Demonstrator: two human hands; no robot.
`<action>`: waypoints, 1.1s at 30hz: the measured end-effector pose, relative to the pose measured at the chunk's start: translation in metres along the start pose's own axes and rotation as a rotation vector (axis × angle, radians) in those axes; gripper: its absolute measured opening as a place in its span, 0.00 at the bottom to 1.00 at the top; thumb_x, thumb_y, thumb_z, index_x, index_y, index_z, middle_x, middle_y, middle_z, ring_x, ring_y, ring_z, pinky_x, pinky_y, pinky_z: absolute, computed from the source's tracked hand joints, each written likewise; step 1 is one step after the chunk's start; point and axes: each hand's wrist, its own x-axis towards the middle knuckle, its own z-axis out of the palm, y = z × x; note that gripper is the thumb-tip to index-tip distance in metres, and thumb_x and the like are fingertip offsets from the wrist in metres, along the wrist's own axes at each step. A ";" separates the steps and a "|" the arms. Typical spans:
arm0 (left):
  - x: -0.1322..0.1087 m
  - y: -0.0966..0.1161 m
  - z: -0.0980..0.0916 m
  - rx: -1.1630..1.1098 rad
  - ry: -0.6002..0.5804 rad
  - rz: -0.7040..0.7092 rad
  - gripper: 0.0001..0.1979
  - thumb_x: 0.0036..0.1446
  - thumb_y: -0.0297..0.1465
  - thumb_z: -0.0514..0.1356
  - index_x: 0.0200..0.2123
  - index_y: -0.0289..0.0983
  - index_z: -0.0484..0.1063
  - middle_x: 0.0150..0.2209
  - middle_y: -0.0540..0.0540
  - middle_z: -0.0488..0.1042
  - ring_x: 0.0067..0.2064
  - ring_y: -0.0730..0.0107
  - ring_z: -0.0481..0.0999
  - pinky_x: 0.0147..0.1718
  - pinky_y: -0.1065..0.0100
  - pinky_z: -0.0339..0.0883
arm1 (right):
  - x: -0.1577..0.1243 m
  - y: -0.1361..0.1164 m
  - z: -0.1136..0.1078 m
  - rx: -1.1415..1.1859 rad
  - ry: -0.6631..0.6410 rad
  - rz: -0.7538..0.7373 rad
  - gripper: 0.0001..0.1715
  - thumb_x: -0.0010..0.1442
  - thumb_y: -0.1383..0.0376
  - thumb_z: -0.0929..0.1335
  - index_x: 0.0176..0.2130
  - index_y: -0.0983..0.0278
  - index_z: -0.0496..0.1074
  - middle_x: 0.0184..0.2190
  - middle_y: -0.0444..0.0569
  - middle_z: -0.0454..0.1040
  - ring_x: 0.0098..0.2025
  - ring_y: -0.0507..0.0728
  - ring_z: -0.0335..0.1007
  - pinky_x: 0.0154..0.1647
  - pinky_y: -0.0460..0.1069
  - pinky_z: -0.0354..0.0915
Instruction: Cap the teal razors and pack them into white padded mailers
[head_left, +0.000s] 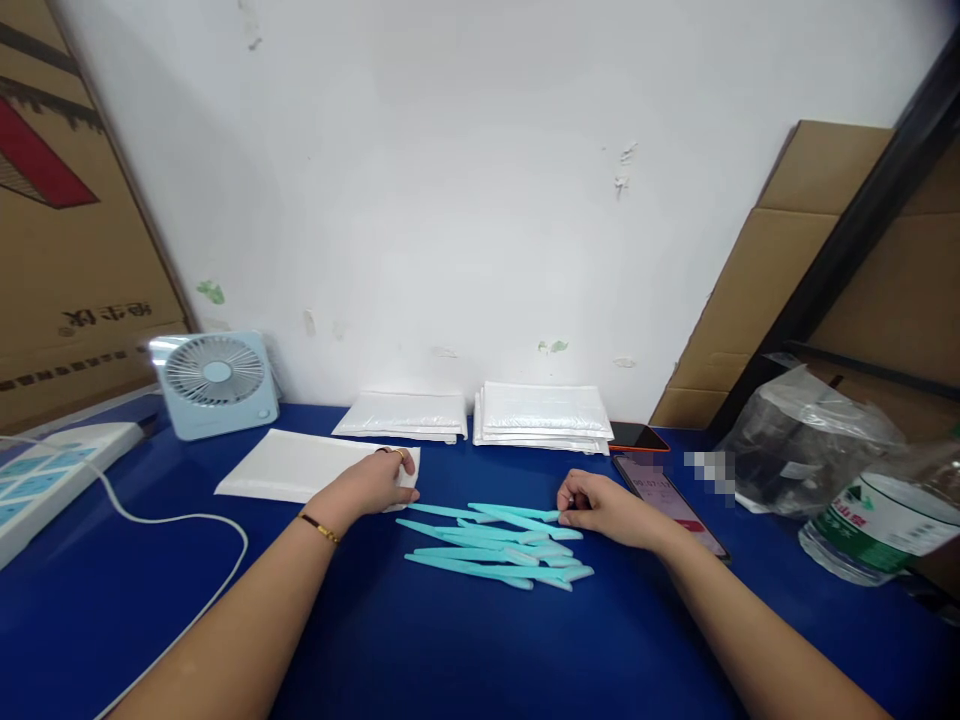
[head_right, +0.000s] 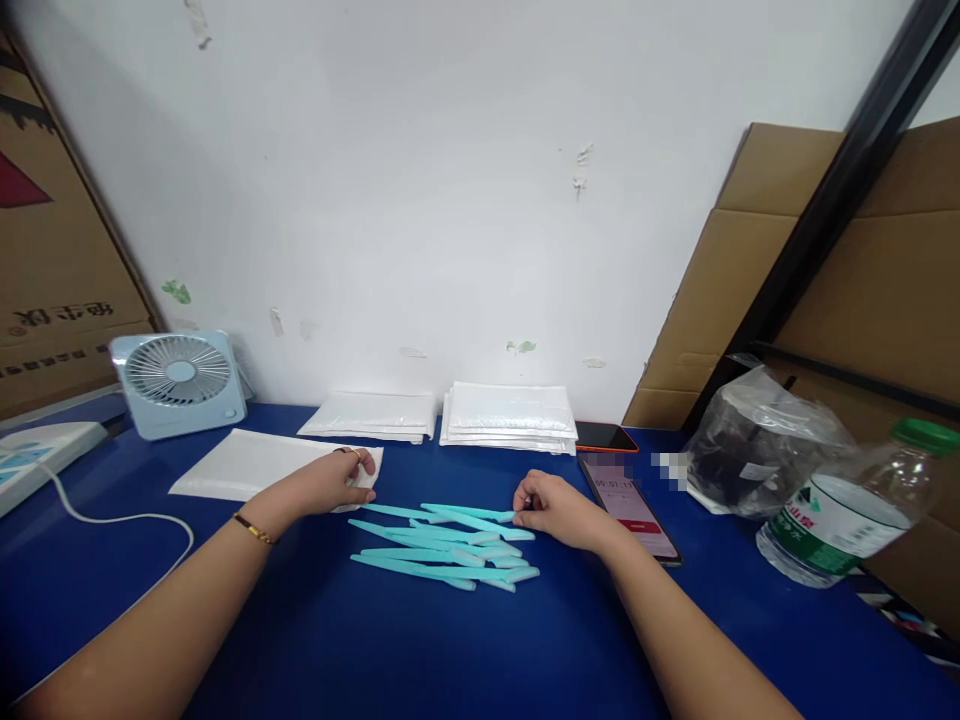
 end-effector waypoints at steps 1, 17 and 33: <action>0.000 -0.001 -0.002 -0.009 0.002 -0.002 0.18 0.44 0.42 0.59 0.37 0.39 0.68 0.31 0.47 0.70 0.32 0.65 0.70 0.29 0.69 0.60 | 0.000 0.001 -0.002 0.003 0.015 0.012 0.08 0.52 0.61 0.68 0.31 0.64 0.69 0.30 0.44 0.65 0.28 0.50 0.60 0.28 0.45 0.58; -0.001 0.054 0.020 -0.231 0.025 0.318 0.08 0.51 0.36 0.54 0.29 0.38 0.69 0.29 0.50 0.72 0.31 0.70 0.69 0.28 0.71 0.60 | 0.000 -0.018 -0.006 0.183 0.036 -0.100 0.12 0.51 0.57 0.69 0.30 0.64 0.70 0.35 0.47 0.68 0.33 0.51 0.63 0.32 0.45 0.60; -0.011 0.073 0.018 -0.664 -0.330 0.292 0.14 0.58 0.42 0.48 0.39 0.38 0.61 0.27 0.52 0.68 0.25 0.77 0.64 0.23 0.75 0.56 | 0.008 -0.015 0.007 0.461 0.077 0.005 0.16 0.50 0.56 0.70 0.30 0.66 0.67 0.26 0.48 0.75 0.28 0.53 0.71 0.27 0.46 0.62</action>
